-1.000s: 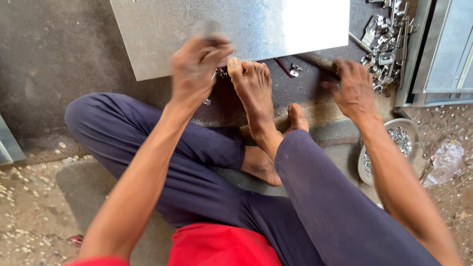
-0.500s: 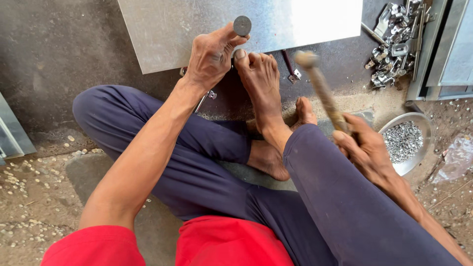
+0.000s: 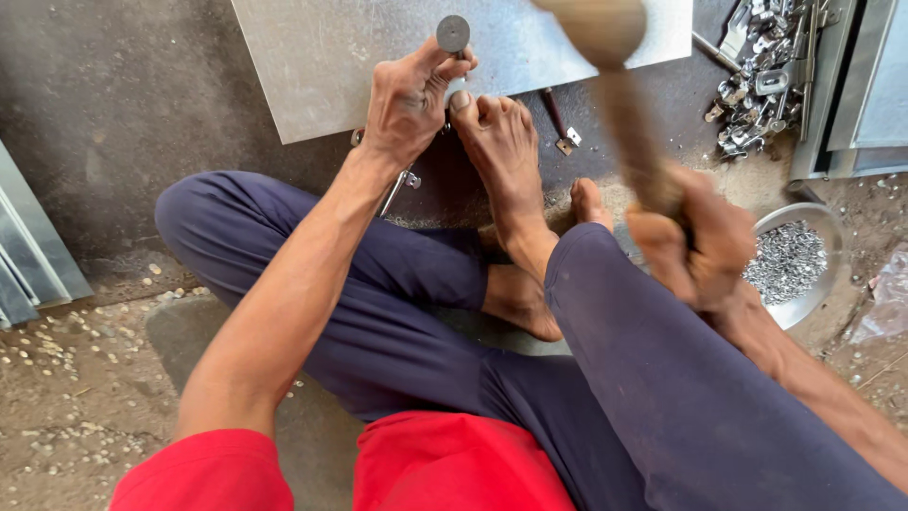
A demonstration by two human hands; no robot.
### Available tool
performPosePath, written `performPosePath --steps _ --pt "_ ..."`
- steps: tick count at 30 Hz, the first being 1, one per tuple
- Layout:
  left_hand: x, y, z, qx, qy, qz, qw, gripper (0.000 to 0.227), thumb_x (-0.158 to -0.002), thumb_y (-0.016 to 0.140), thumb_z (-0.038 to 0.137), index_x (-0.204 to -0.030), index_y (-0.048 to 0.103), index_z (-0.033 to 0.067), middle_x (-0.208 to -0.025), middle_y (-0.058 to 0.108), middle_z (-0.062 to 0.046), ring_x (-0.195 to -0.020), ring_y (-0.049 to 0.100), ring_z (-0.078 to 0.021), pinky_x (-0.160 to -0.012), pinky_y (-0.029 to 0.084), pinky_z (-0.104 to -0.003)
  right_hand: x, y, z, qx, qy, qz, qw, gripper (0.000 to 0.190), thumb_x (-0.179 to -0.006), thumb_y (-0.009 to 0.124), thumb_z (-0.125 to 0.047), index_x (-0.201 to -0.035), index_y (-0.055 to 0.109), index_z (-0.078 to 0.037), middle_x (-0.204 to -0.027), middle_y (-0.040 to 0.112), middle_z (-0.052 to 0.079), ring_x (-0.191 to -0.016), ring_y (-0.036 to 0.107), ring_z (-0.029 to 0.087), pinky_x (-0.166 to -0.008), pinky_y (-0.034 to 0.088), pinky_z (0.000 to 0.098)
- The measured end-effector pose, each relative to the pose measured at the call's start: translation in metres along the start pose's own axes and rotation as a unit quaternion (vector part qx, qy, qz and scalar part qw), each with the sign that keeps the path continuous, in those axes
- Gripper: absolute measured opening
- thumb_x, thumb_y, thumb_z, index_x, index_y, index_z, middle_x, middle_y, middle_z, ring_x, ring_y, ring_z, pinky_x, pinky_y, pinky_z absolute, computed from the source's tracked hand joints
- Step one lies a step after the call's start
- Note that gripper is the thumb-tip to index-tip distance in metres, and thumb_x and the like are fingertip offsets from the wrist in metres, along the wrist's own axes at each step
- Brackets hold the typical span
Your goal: The person sits on the floor and assembles a metal frame by attaching a latch mechanism to a rectangular sheet. They use a hammer and punch to create holes and secure the hardware, then attach a metal bar to the frame.
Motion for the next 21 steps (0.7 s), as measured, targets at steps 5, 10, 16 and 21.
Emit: performPosePath --steps 5,10,16,21 --pt "-0.014 -0.007 0.022 -0.070 -0.032 -0.041 0.996 0.016 -0.104 0.069 0.011 -0.120 0.066 0.0090 -0.095 0.079 -0.008 -0.079 0.078 -0.0207 -0.066 0.061 -0.032 0.008 -0.011 -0.001 -0.025 -0.099 0.092 0.991 0.030 -0.115 0.052 -0.021 -0.129 0.058 0.005 -0.080 0.064 0.005 -0.061 0.059 0.009 -0.055 0.047 0.0266" --pt "0.012 0.002 -0.020 -0.058 0.011 -0.033 0.998 0.023 -0.104 0.063 0.002 -0.126 0.064 0.0086 -0.101 0.078 -0.010 -0.091 0.080 -0.0212 -0.073 0.064 -0.032 0.013 0.002 0.016 -0.004 0.023 -0.006 1.000 0.022 -0.112 0.056 -0.024 -0.121 0.061 -0.004 -0.077 0.064 0.007 -0.061 0.059 0.012 -0.053 0.046 0.0268" --pt "0.006 0.003 -0.021 -0.020 0.004 -0.014 1.000 0.024 -0.104 0.066 -0.002 -0.126 0.064 0.0094 -0.105 0.079 -0.010 -0.094 0.081 -0.0208 -0.078 0.066 -0.031 -0.060 0.146 0.034 0.223 -0.028 -0.004 0.974 0.036 -0.100 0.059 -0.010 -0.135 0.050 -0.010 -0.106 0.052 0.008 -0.101 0.052 0.022 -0.090 0.043 0.0378" --pt "0.010 0.010 -0.017 -0.035 0.015 -0.008 0.999 0.025 -0.100 0.067 0.001 -0.123 0.066 0.0108 -0.103 0.078 -0.009 -0.090 0.079 -0.0210 -0.076 0.065 -0.030 -0.071 0.177 0.037 0.296 -0.042 0.049 0.953 0.048 -0.095 0.060 -0.002 -0.139 0.046 -0.013 -0.120 0.047 0.009 -0.121 0.048 0.027 -0.107 0.042 0.0430"
Point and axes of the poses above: each hand's wrist, its own x-axis away from the middle knuckle, its own y-axis out of the palm, z = x × y, the point moved 2 cm from there along -x, towards the middle knuckle
